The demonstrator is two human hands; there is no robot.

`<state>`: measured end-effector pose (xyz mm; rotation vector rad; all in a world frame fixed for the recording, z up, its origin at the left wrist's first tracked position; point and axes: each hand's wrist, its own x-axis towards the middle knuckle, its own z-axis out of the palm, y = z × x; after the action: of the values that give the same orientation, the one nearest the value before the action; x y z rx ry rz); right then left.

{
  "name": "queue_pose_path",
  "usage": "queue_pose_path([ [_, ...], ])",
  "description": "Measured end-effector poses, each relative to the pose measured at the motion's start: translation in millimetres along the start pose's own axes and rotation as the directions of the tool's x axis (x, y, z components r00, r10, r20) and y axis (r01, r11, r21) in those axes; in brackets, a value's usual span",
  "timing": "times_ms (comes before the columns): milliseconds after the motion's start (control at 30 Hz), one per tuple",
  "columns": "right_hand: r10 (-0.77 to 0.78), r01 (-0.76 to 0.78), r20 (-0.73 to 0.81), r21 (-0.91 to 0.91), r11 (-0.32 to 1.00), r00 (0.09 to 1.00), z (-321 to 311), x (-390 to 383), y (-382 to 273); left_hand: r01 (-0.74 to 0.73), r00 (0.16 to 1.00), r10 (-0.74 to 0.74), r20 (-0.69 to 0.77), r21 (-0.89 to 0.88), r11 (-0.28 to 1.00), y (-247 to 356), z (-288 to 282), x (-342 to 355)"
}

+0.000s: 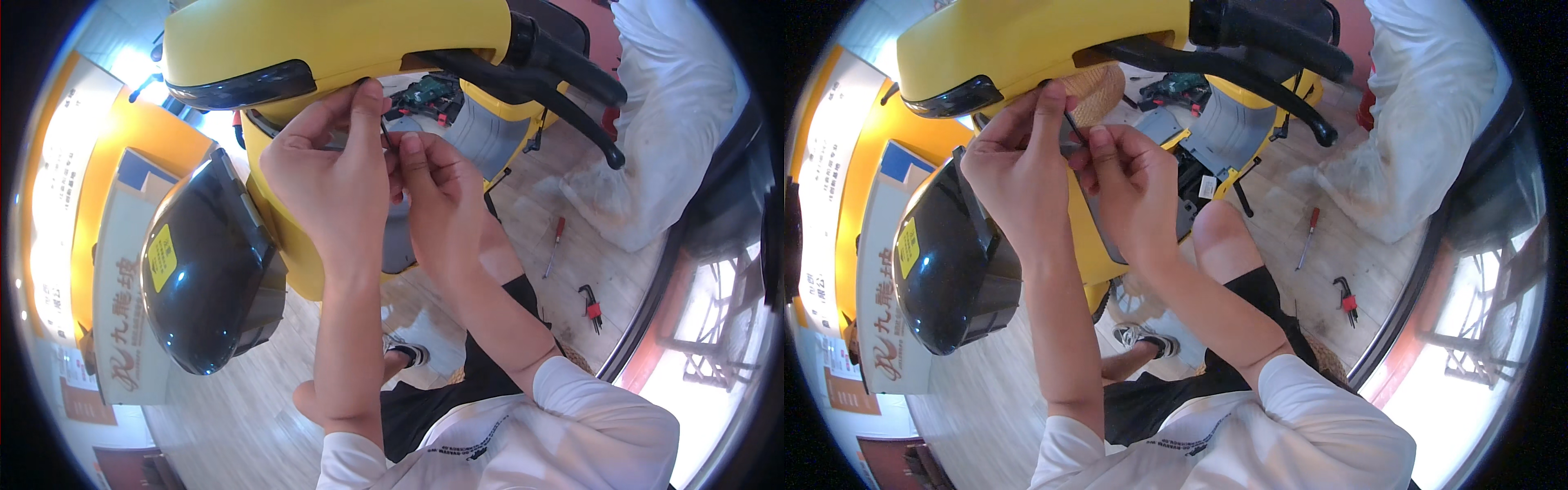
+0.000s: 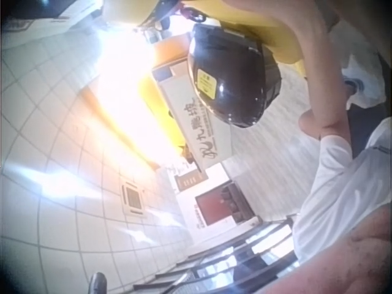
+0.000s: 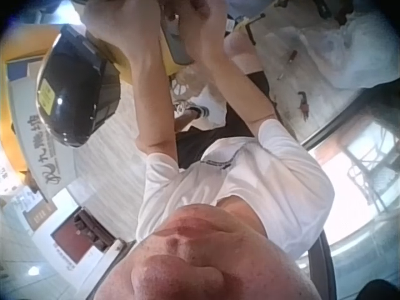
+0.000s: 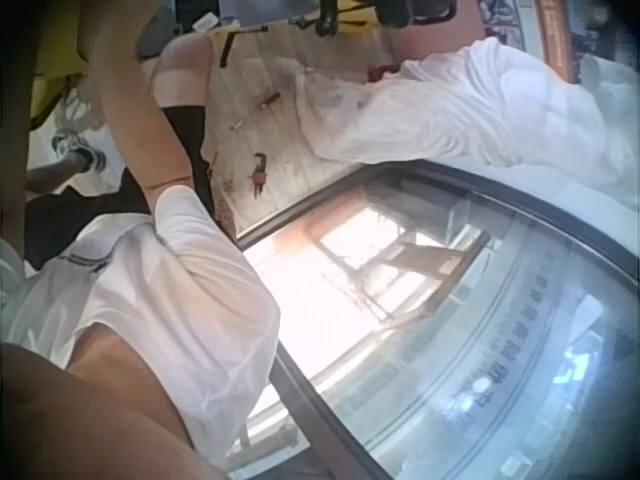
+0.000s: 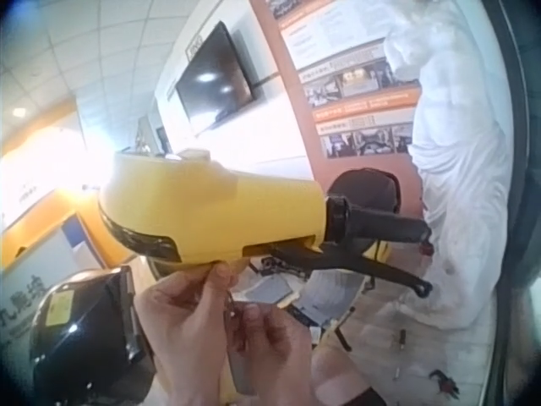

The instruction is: Repair and disassemble parts of a yellow electric scooter using hand tools.

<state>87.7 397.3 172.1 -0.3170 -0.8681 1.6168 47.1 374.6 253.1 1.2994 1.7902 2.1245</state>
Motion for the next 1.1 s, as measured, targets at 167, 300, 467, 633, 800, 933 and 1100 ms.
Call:
queue_pose_path([
  [167, 0.306, -0.701, 0.631, 0.62, 0.353, 0.712, -23.6, 23.4, -4.2, -0.004, 1.0, 0.005, -0.027, 0.011, 1.0, 3.2, 5.0, -3.9],
  [300, 0.347, -0.664, 0.568, 0.608, 0.434, 0.747, -17.9, 17.4, -8.2, 0.007, 1.0, -0.006, -0.017, 0.055, 0.998, 6.4, -0.1, -0.4],
  [467, 0.174, -0.181, 0.054, 0.201, 0.963, 0.983, 3.5, 0.4, -7.8, -0.091, 0.994, 0.092, -0.059, 0.019, 0.996, -15.9, 1.5, 2.5],
  [633, -0.554, 0.57, 0.196, -0.49, 0.66, 0.809, -10.5, 15.1, 13.6, -0.094, 0.994, 0.095, -0.046, 0.008, 0.996, -19.1, -0.6, 6.2],
  [800, 0.227, -0.237, 0.068, 0.215, 0.947, 0.971, -3.4, 11.3, -3.5, -0.026, 1.0, 0.026, -0.011, -0.006, 1.0, -9.6, -5.1, 4.8],
  [933, 0.426, -0.665, 0.513, 0.527, 0.529, 0.745, -28.7, 23.9, -10.3, 0.033, 0.999, -0.035, 0.026, 0.078, 0.996, -2.9, -6.4, 2.3],
  [1100, 0.369, -0.672, 0.573, 0.519, 0.529, 0.732, -31.8, 22.6, -14.2, -0.019, 0.999, 0.017, 0.029, 0.08, 0.997, -2.8, -5.6, 0.0],
])
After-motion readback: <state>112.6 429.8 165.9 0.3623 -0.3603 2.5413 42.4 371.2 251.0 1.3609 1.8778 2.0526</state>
